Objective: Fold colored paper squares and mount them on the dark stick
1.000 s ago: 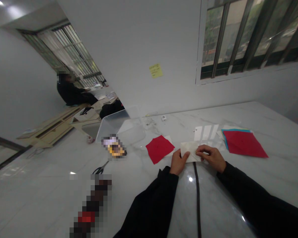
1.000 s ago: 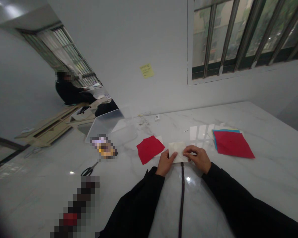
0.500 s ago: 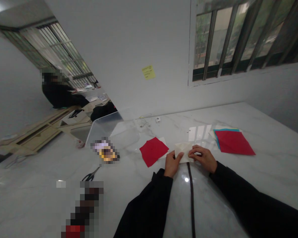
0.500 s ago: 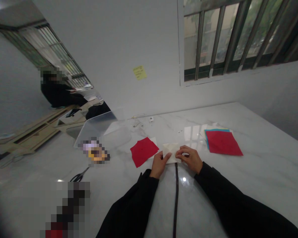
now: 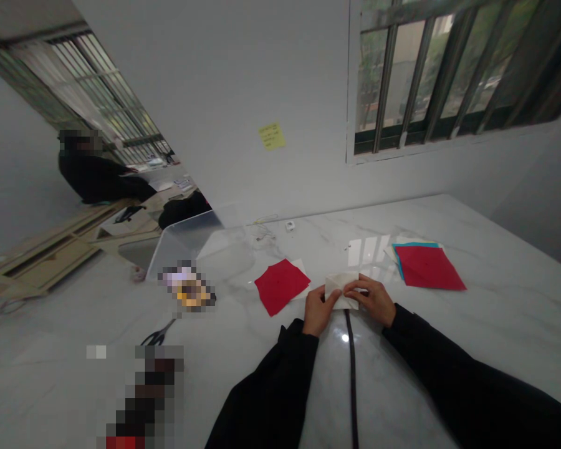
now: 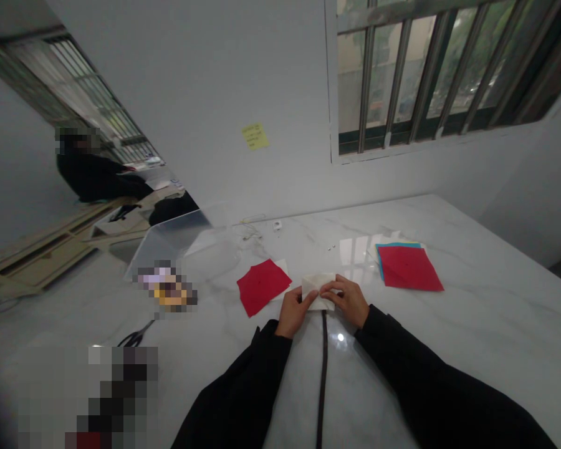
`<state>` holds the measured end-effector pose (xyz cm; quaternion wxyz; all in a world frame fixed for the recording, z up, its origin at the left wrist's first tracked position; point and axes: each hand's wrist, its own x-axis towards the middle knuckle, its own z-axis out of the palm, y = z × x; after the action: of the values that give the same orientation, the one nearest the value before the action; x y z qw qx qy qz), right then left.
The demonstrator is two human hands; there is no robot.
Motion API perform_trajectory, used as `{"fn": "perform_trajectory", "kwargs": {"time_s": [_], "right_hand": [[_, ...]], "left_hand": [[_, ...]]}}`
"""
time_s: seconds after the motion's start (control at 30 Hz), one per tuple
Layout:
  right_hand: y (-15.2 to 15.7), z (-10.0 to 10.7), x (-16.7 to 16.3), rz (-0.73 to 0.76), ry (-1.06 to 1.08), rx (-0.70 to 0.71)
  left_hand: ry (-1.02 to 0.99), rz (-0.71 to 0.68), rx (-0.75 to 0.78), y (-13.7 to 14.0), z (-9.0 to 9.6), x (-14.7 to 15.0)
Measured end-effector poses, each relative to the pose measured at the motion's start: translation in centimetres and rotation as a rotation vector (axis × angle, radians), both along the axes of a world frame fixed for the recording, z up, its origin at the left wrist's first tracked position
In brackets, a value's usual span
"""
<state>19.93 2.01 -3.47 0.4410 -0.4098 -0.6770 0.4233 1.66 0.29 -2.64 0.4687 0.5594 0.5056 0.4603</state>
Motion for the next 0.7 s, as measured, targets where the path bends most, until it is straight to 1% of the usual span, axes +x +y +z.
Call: {"fn": "perform_trajectory", "kwargs": {"time_s": [0.3, 0.5, 0.7], "right_hand": [[-0.12, -0.24, -0.19, -0.011, -0.014, -0.005], [-0.29, -0.45, -0.19, -0.036, -0.058, 0.018], [-0.19, -0.86, -0.21, -0.068, -0.1, 0.022]], "left_hand": [[0.043, -0.003, 0.002, -0.11, -0.39, 0.03], [0.011, -0.024, -0.014, -0.25, -0.54, 0.02], [0.034, -0.014, -0.023, -0.32, -0.21, 0.06]]}}
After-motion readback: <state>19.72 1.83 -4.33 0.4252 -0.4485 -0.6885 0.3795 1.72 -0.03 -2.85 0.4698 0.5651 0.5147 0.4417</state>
